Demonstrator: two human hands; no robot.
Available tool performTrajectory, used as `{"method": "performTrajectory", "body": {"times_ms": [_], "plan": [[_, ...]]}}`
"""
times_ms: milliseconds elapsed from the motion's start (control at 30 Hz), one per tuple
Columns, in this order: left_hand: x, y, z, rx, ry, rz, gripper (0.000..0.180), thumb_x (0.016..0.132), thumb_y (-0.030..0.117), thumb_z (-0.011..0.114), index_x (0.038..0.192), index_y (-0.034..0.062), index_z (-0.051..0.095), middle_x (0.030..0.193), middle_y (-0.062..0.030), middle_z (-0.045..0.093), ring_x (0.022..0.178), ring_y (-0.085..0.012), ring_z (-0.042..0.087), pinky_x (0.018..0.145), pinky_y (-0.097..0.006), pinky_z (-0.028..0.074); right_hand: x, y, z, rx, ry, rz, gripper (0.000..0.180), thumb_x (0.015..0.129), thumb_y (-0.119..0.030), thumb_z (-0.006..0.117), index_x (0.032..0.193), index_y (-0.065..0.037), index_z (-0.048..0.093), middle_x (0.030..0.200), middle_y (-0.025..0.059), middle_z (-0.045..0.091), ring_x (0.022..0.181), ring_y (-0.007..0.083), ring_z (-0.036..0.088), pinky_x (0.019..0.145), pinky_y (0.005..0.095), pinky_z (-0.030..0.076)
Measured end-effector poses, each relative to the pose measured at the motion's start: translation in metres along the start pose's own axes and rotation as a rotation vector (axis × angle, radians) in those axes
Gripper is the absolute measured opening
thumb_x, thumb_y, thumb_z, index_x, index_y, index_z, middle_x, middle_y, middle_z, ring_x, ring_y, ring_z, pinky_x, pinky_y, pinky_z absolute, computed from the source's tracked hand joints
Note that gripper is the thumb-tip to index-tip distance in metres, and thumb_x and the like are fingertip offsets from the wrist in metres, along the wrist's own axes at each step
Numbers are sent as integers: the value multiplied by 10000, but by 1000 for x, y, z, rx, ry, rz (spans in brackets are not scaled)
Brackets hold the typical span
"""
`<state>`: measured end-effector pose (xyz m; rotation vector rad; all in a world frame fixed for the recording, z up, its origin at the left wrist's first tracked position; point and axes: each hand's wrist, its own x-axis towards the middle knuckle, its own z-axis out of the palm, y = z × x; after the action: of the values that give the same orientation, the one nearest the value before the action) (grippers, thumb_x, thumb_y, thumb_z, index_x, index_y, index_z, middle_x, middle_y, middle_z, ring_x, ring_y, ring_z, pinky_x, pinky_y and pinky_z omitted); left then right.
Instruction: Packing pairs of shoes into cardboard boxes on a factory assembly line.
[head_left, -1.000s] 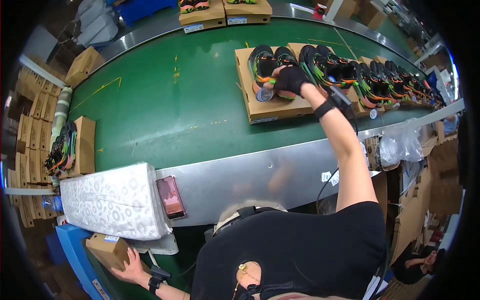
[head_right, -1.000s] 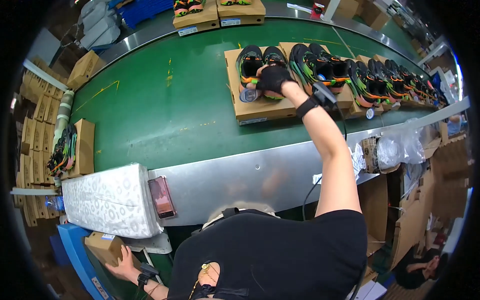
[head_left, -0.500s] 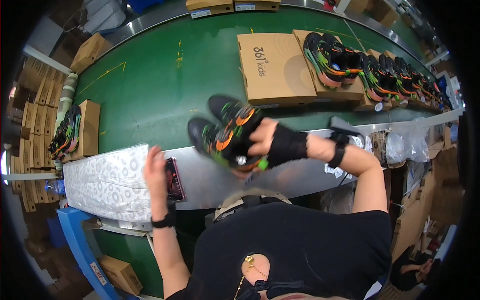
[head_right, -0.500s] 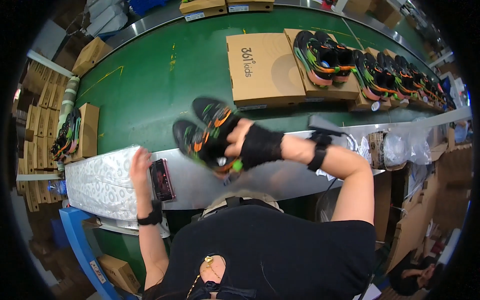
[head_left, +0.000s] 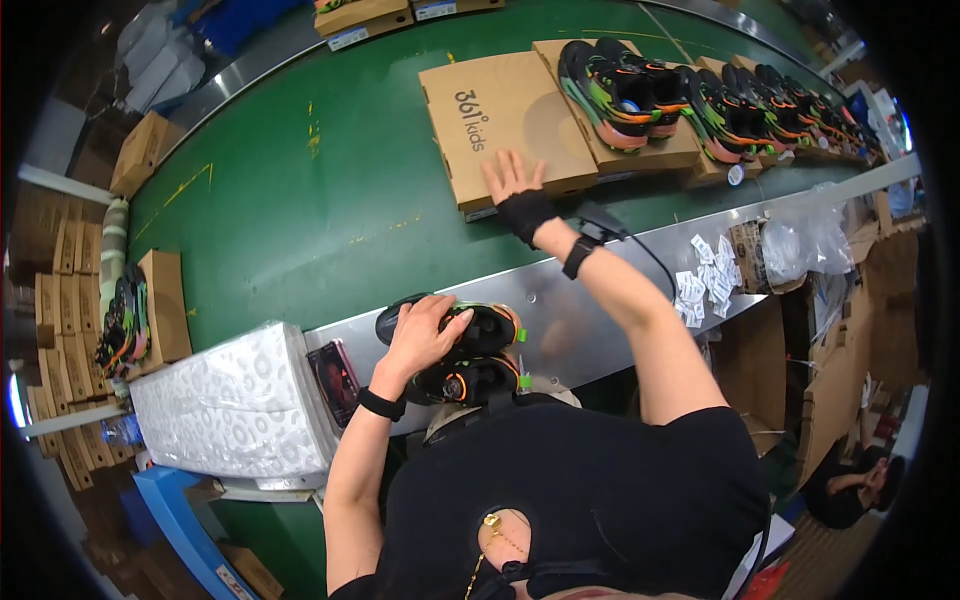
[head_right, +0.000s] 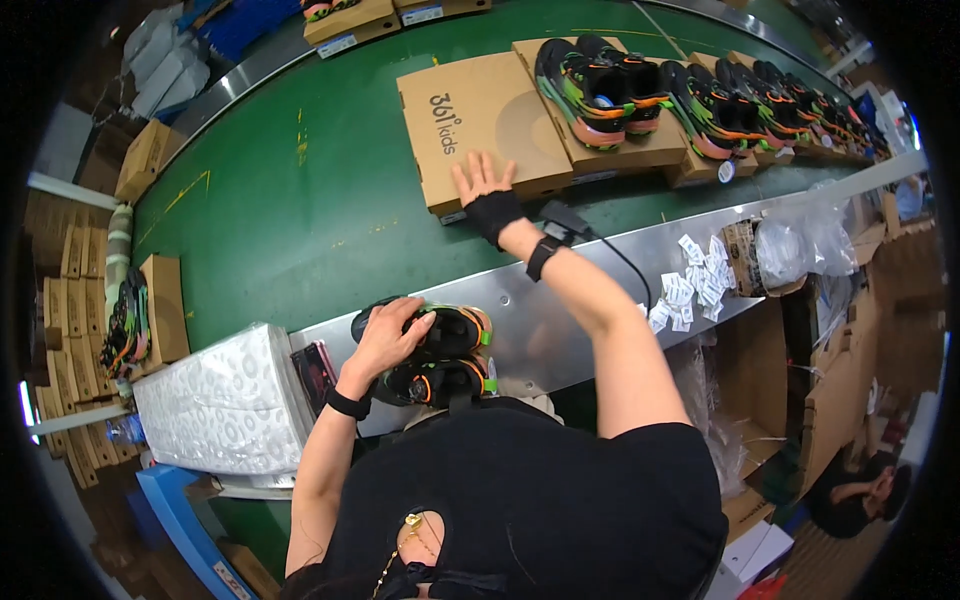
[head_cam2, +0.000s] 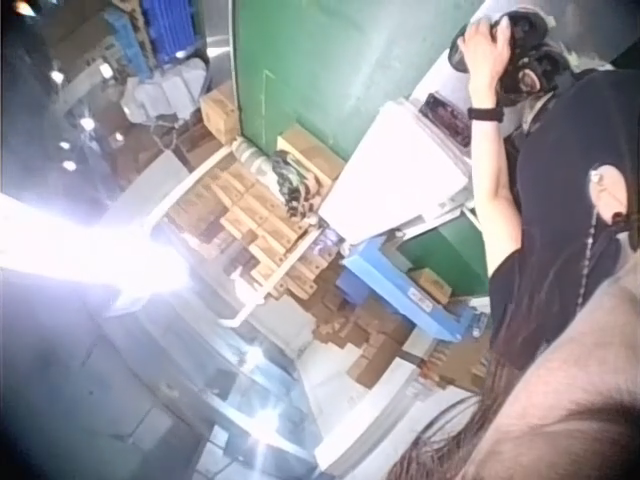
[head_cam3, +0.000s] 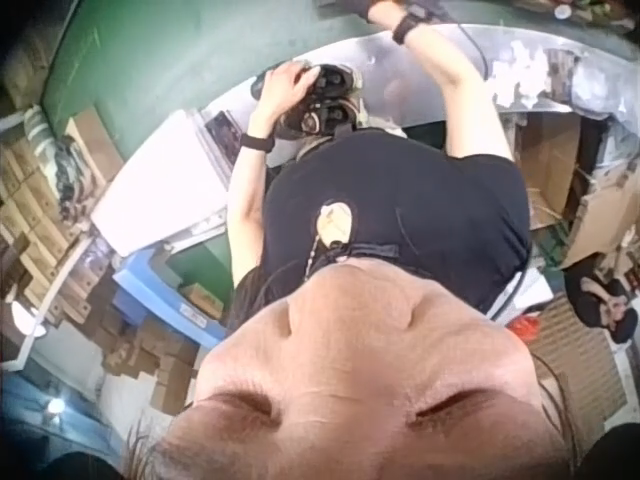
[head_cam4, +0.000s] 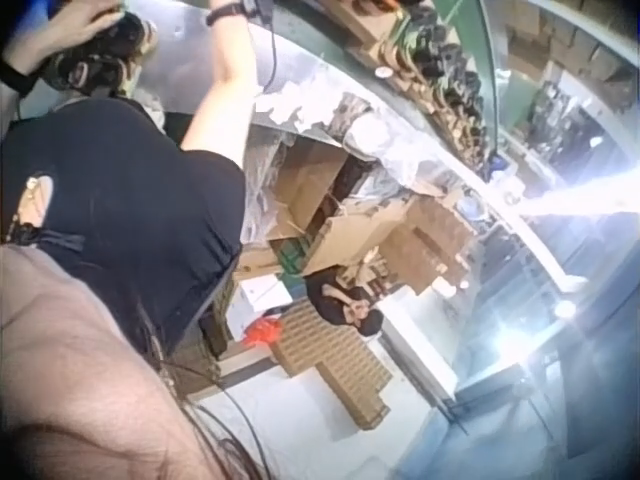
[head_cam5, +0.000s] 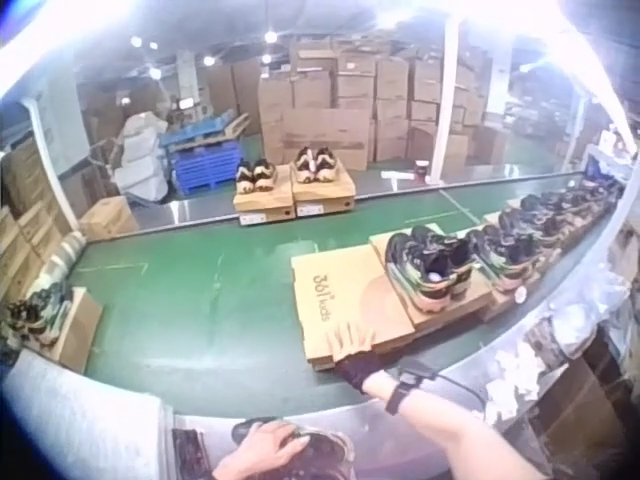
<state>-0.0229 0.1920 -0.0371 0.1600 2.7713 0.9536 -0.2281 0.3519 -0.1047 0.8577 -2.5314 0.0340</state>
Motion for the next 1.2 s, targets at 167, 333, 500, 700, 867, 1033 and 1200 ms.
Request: {"method": "performTrajectory", "body": {"times_ms": [167, 333, 500, 700, 867, 1033, 1200], "plan": [[23, -22, 1, -21, 531, -59, 549, 848, 371, 444, 1271, 41, 329, 1312, -230, 271, 1179, -351, 320, 957, -426, 257, -5, -42, -27, 316, 139, 80, 522, 672, -162, 558, 1162, -49, 419, 1223, 167, 414, 1153, 307, 376, 879, 593, 238], [31, -6, -48, 176, 576, 241, 500, 842, 287, 464, 1265, 44, 353, 1331, -195, 274, 1236, -354, 243, 975, -457, 195, -26, -57, -101, 1055, 338, 354, 688, 518, -102, 575, 1170, -3, 377, 1220, 172, 402, 1190, 307, 335, 936, 418, 255], [6, 29, -35, 306, 547, 219, 487, 776, 137, 518, 1231, 17, 393, 1321, -169, 319, 1231, -328, 281, 976, -485, 177, -43, -75, -87, 1061, 341, 438, 704, 540, -75, 590, 1197, -16, 343, 1237, 178, 381, 1179, 306, 339, 933, 398, 277], [27, 54, -24, 544, 521, 238, 453, 761, 67, 487, 1208, 32, 416, 1284, -136, 380, 1207, -267, 334, 968, -471, 195, -42, -25, -96, 1099, 261, 831, 435, 625, -69, 592, 1043, -14, 481, 885, 102, 571, 799, 236, 562, 705, 324, 453], [-23, -44, -33, -97, 752, -230, 435, 806, 204, 520, 1167, -9, 406, 1149, -230, 472, 1055, -338, 463, 865, -401, 357, -73, 48, -76, 2138, 519, 992, 341, 680, -76, 540, 1019, -74, 506, 850, 37, 564, 724, 173, 565, 634, 346, 498], [-36, -102, -24, -30, 649, -501, 392, 840, 311, 457, 1031, -31, 455, 834, -292, 563, 809, -445, 536, 681, -469, 429, -80, 37, -67, 1987, 156, 1159, 312, 753, -209, 574, 1018, -57, 513, 938, 66, 569, 855, 196, 567, 736, 373, 486], [-74, -109, -35, -84, 768, -324, 321, 831, 206, 480, 1034, -41, 496, 995, -233, 549, 965, -355, 519, 805, -371, 422, -185, 74, -57, 992, 183, 1076, 402, 781, -230, 589, 1065, 47, 522, 1012, 139, 559, 908, 203, 524, 833, 298, 392]]}}
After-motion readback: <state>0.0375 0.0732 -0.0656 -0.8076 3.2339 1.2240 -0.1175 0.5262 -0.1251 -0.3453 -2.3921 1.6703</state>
